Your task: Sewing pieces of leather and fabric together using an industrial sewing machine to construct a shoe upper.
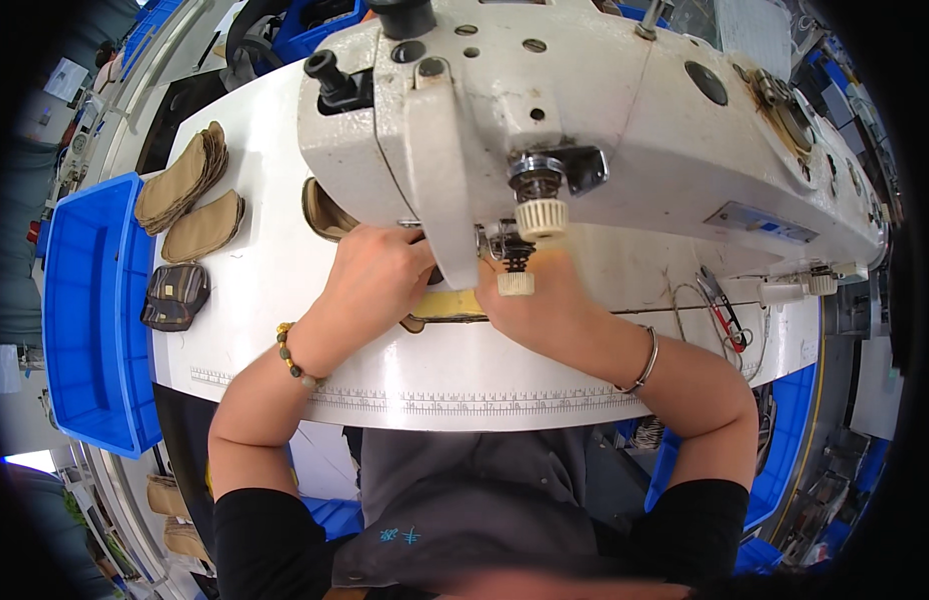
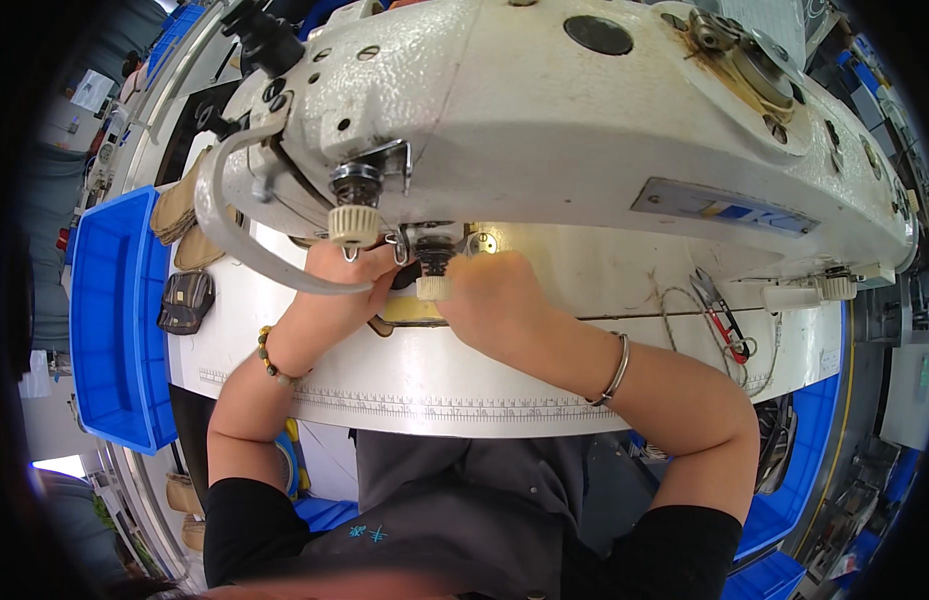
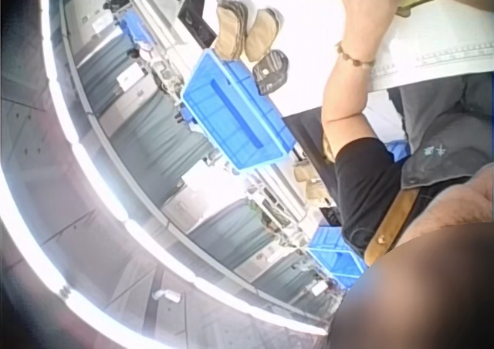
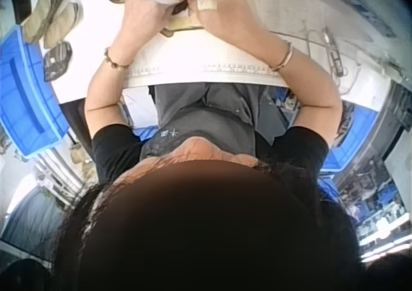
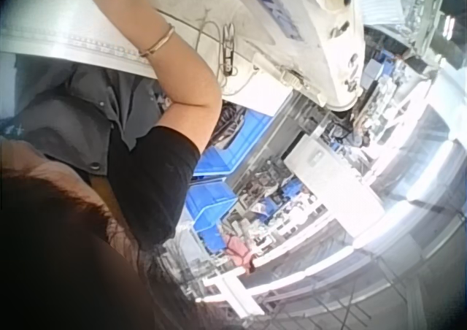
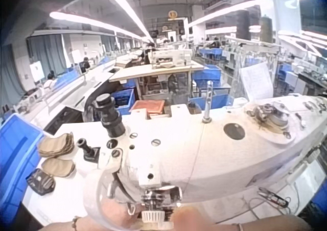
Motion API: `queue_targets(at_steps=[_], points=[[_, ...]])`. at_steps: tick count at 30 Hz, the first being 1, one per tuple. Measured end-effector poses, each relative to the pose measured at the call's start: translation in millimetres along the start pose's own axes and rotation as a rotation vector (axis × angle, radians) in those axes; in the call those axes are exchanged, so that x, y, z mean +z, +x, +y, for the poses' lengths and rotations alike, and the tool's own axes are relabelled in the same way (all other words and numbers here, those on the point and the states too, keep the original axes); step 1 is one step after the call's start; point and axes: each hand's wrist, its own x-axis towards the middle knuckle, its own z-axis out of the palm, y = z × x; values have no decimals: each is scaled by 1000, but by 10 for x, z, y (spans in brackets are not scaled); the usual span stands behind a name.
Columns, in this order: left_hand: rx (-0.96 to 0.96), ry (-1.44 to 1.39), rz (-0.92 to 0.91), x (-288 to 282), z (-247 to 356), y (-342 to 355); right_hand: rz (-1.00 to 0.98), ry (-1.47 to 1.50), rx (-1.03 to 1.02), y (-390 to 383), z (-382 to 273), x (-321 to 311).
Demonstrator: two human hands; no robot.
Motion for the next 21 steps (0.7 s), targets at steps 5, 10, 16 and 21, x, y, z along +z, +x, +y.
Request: queue_targets(at_steps=[5, 10, 16, 21], points=[[-30, -27, -10, 6, -20, -21, 6, 27, -53, -5, 44, 31], [-105, -6, 27, 33, 14, -50, 67, 169, -3, 2, 71, 12], [38, 135, 6, -303, 104, -80, 140, 176, 12, 14, 74, -26], [186, 165, 24, -137, -74, -81, 189, 72, -20, 20, 94, -45]])
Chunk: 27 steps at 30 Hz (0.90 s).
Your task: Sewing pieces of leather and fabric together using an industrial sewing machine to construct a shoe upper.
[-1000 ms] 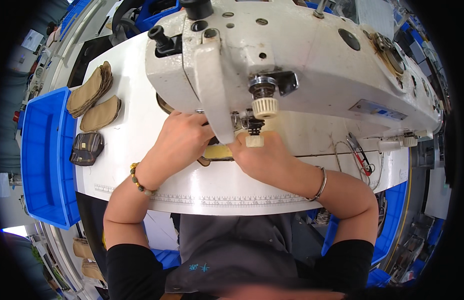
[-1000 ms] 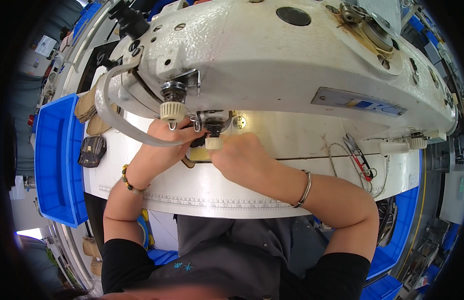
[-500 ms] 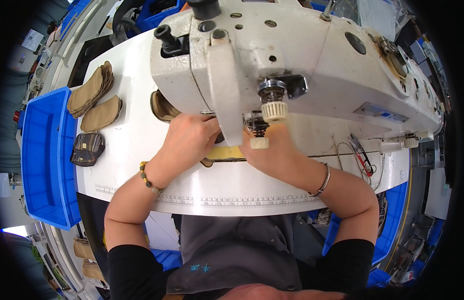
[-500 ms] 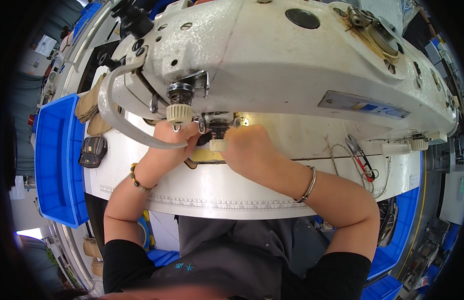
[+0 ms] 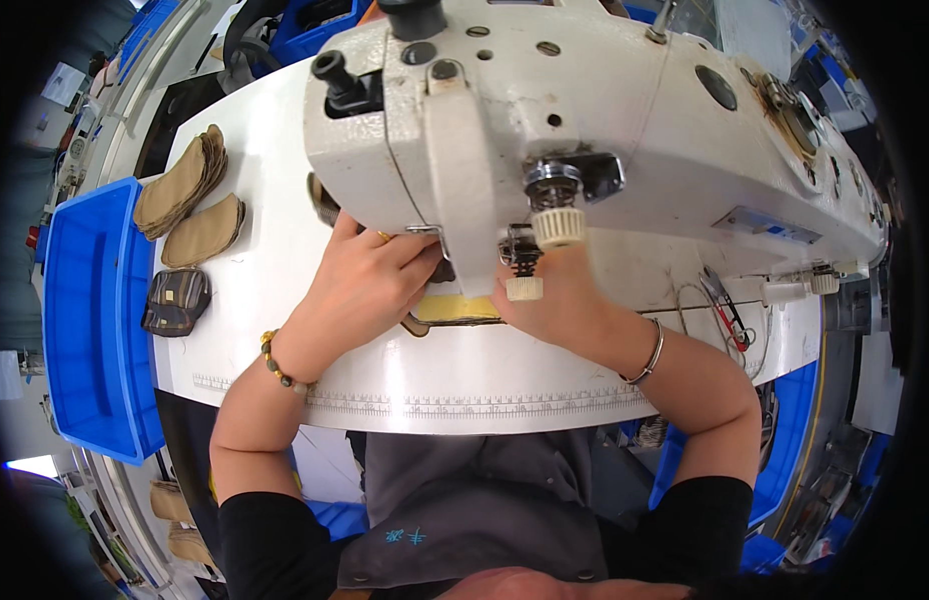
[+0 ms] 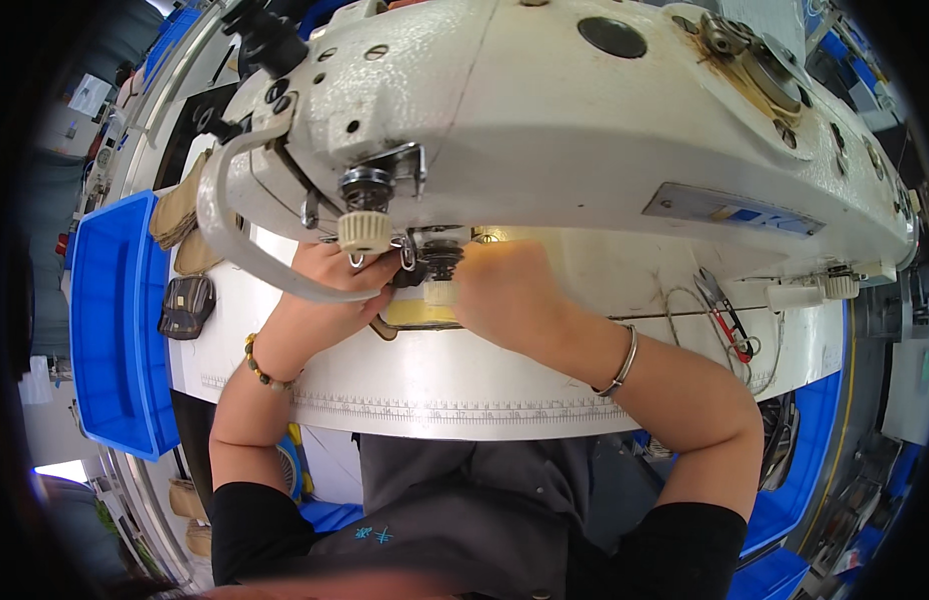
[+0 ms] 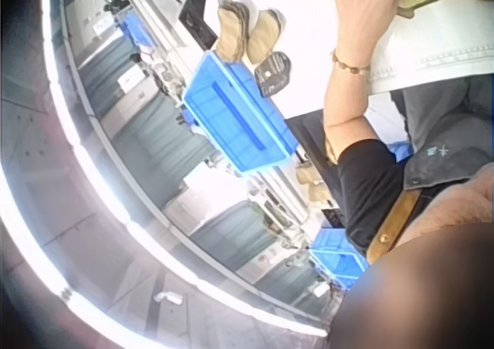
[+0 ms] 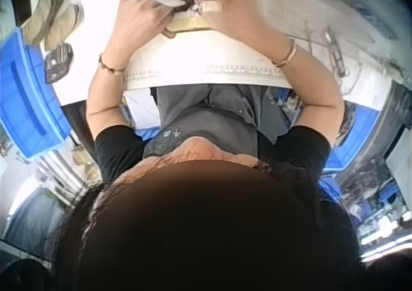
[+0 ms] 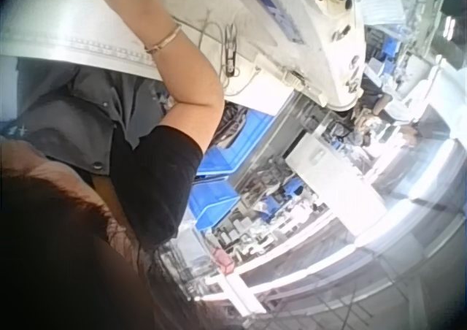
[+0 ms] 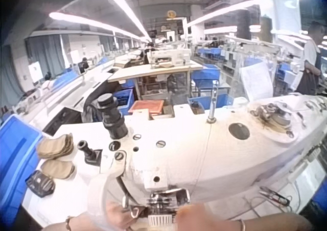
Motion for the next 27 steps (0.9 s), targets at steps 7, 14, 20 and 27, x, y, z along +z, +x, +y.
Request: queue_targets(at_steps=[7, 14, 20, 27], points=[[-13, -47, 61, 82, -38, 8, -147, 36, 132, -28, 72, 89], [10, -88, 71, 58, -49, 16, -214, 12, 106, -42, 131, 189], [6, -127, 61, 116, -108, 34, -98, 39, 45, -42, 127, 203], [31, -83, 37, 157, -76, -19, -143, -162, -127, -28, -50, -9]])
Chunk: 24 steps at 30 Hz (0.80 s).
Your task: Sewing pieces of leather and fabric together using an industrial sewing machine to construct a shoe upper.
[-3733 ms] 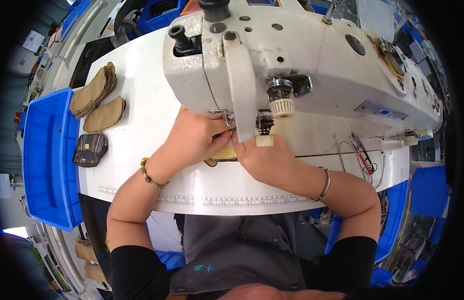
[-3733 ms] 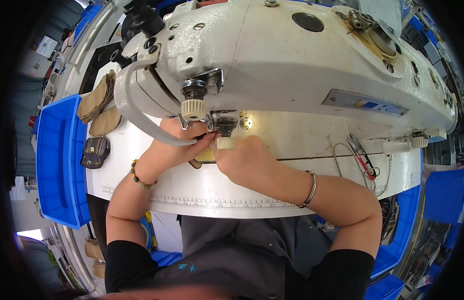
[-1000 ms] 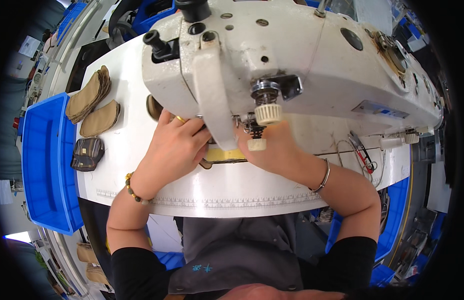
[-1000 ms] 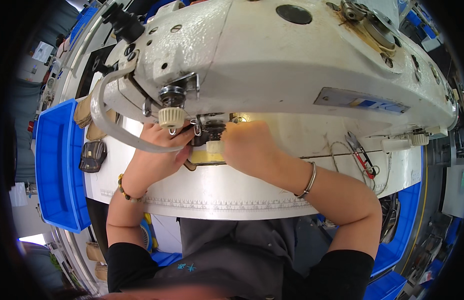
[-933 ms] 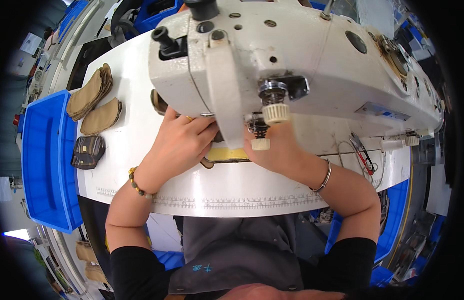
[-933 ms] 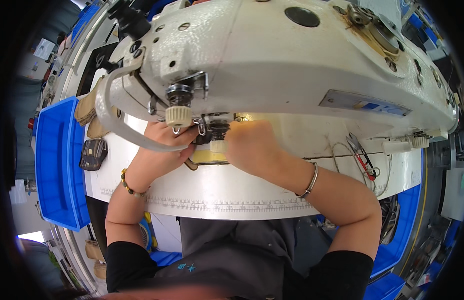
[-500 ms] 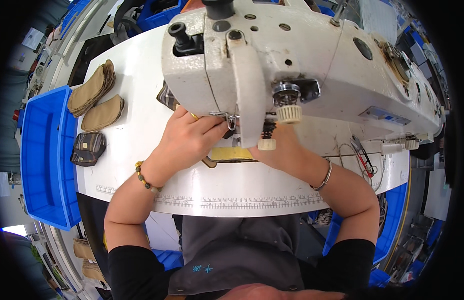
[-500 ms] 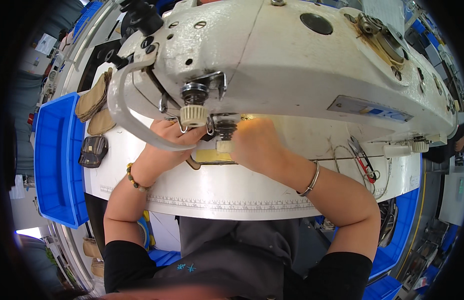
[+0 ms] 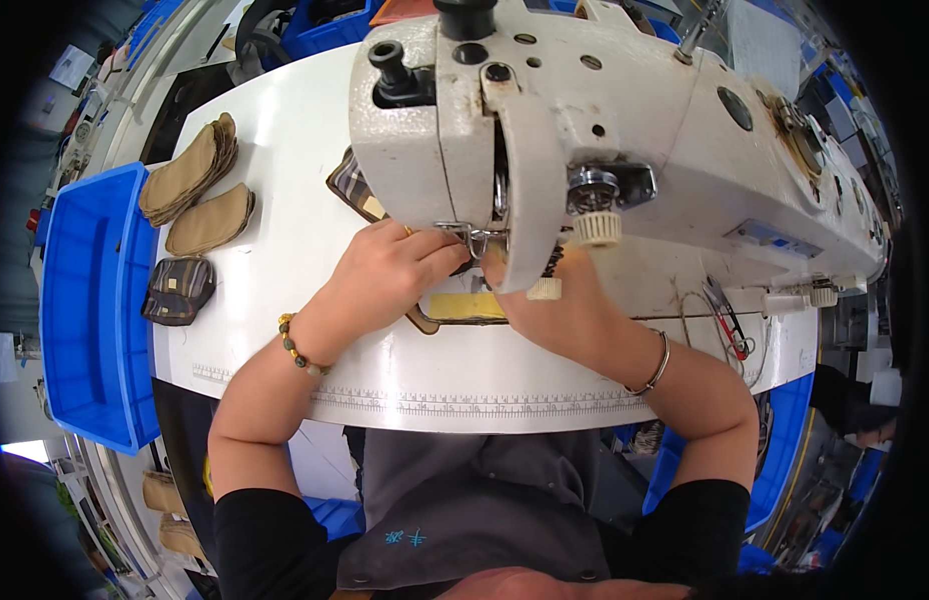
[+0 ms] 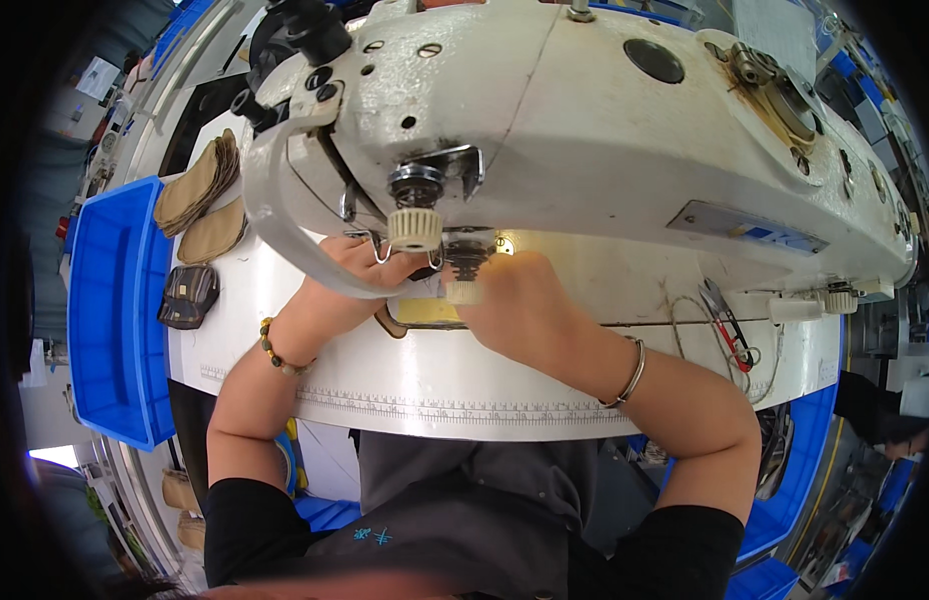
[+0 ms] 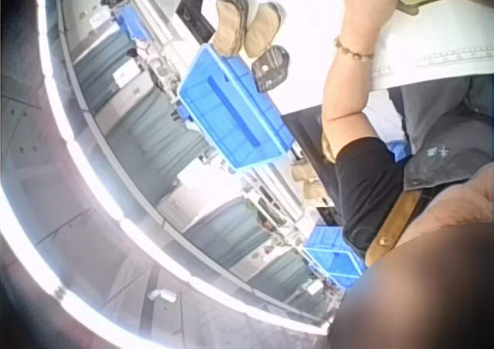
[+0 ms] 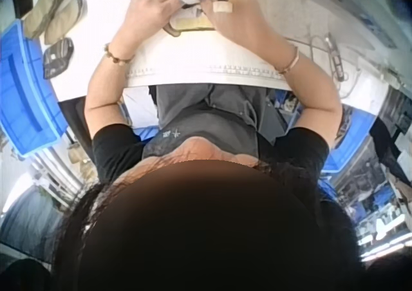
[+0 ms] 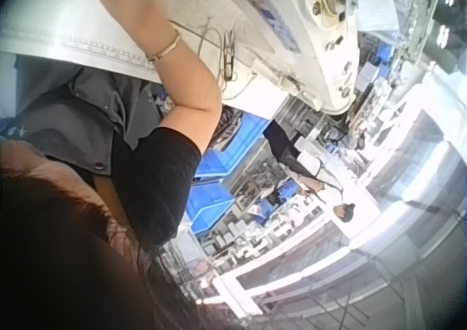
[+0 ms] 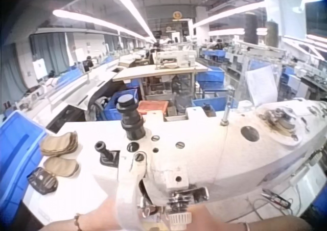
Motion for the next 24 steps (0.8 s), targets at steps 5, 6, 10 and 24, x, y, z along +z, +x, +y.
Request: queue_targets(at_steps=[5, 6, 10, 24], points=[[2, 16, 10, 5, -11, 20, 101, 64, 85, 35, 10, 29], [11, 7, 21, 9, -12, 29, 135, 150, 171, 33, 29, 63], [4, 6, -1, 1, -16, 26, 177, 240, 166, 43, 42, 80], [36, 90, 0, -45, 168, 75, 63, 290, 59, -66, 68, 120]])
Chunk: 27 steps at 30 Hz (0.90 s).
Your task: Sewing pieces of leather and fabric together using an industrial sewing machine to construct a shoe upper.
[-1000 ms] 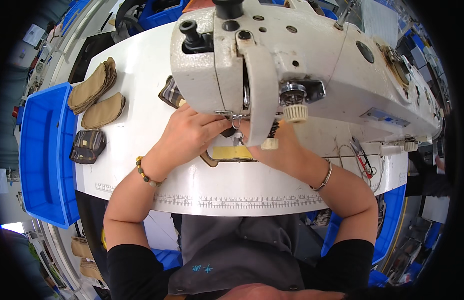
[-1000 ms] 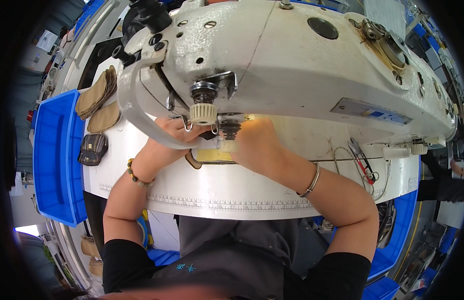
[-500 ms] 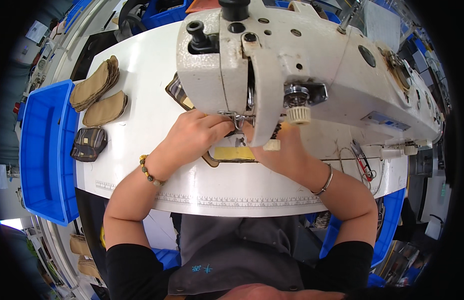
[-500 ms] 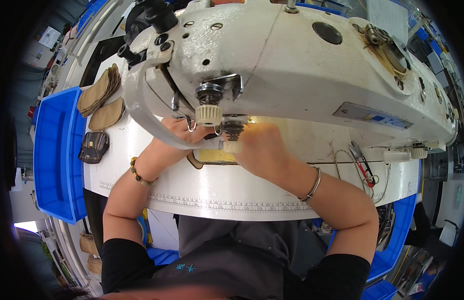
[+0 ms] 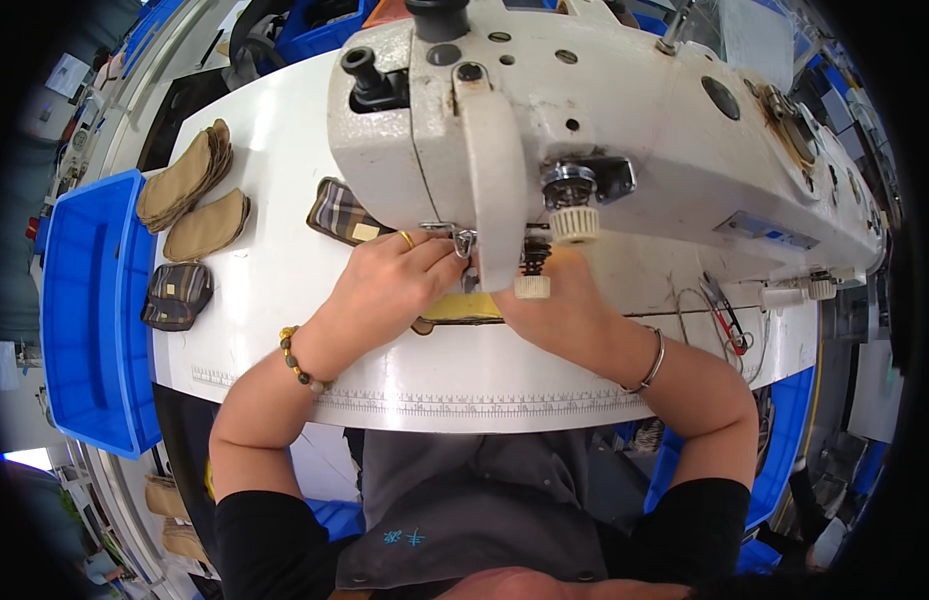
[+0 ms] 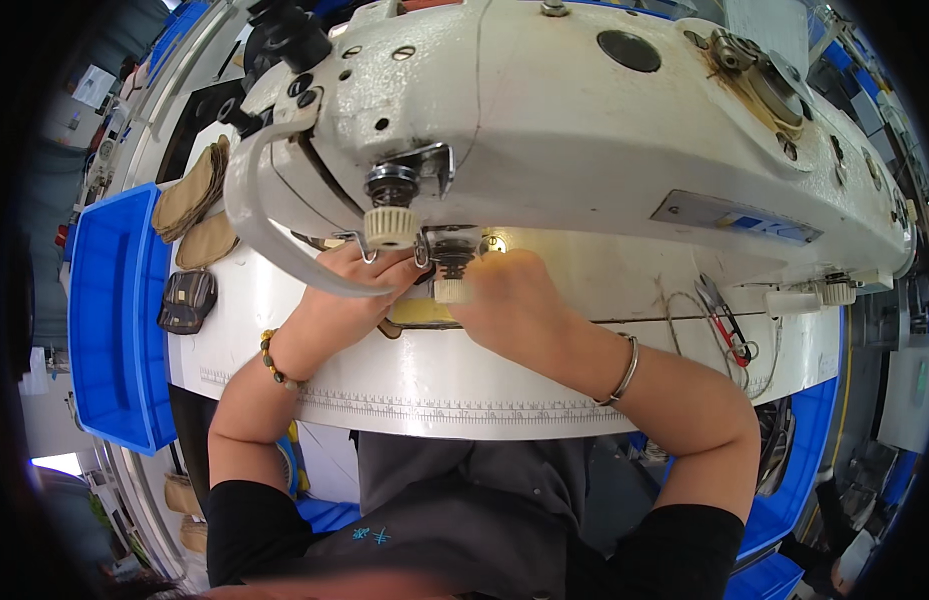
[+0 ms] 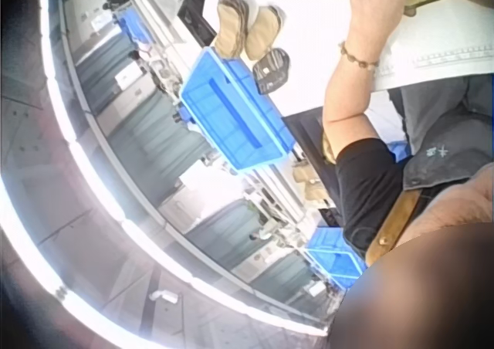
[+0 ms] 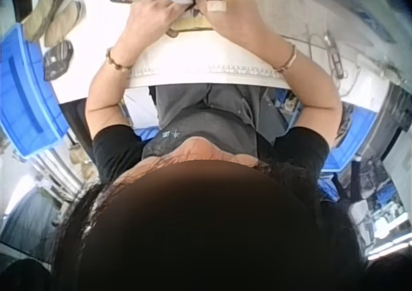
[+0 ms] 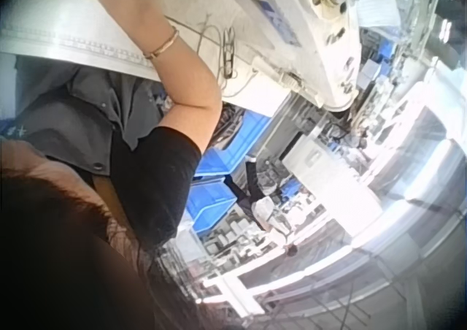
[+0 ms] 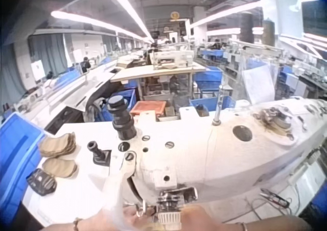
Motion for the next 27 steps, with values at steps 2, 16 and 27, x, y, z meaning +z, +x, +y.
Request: queue_targets(at_steps=[2, 16, 27], points=[[-2, 28, -13, 17, 6, -5, -13, -37, 4, 19, -57, -99], [-53, -56, -190, -146, -73, -31, -136, -231, 16, 77, -193, -220], [-122, -169, -119, -4, -178, -57, -4, -189, -103, 57, -218, -131]])
